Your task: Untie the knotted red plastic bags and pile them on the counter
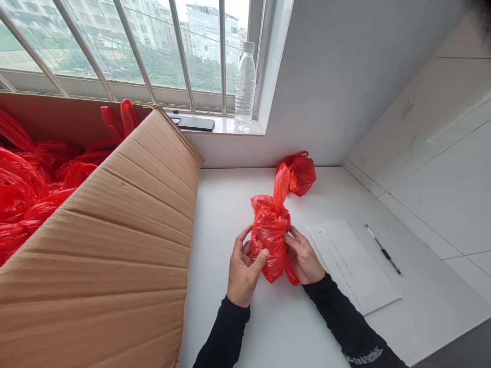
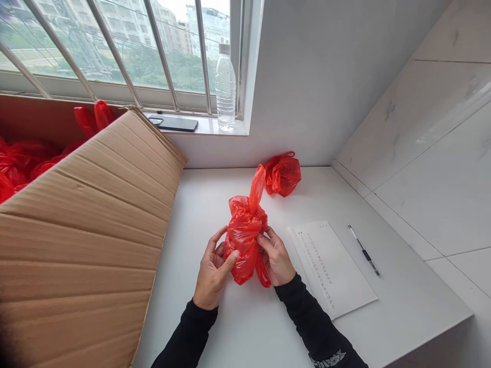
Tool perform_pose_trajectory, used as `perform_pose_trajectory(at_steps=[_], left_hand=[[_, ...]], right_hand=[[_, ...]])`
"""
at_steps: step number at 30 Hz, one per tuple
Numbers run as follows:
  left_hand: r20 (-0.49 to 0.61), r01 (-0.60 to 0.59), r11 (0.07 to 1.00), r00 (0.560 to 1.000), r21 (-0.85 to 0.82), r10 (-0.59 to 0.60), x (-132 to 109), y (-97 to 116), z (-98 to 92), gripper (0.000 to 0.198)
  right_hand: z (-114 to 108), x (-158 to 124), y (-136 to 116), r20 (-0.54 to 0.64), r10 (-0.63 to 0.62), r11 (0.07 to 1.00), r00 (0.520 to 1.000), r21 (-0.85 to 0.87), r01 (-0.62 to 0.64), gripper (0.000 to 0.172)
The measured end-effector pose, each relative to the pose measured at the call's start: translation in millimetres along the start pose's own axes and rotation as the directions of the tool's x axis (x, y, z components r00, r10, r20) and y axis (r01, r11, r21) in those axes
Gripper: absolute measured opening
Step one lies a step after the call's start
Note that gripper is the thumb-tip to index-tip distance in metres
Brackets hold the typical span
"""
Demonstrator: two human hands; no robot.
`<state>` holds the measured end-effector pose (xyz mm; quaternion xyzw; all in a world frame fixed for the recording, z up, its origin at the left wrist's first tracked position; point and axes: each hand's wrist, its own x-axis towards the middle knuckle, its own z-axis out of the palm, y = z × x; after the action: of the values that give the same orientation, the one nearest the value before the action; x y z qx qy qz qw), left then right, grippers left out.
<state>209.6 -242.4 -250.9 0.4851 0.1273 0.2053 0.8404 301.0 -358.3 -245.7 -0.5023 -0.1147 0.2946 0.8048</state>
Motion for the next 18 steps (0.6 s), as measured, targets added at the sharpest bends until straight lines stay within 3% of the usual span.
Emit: perform_pose_trajectory(at_steps=[4, 11, 18], left_hand=[[0.025, 0.004, 1.000, 1.000, 0.002, -0.004, -0.3, 0.8, 1.3, 0.074], [-0.075, -0.002, 0.998, 0.997, -0.068, -0.003, 4.2, -0.2, -1.5, 0.053], [-0.062, 0.040, 0.994, 0.997, -0.106, -0.046, 1.8, 1.8, -0.9, 0.041]], right_hand=[[0.3, 0.0, 0.2, 0.001, -0.009, 0.999, 1.000, -0.038, 0.009, 0.033], [4.5, -3.4, -1.1, 0.086, 0.017, 1.000, 0.996, -0.016, -0.016, 0.031], [4.2, -3.6, 1.4, 0.068, 0.012, 1.000, 0.998, 0.018, -0.013, 0.032]])
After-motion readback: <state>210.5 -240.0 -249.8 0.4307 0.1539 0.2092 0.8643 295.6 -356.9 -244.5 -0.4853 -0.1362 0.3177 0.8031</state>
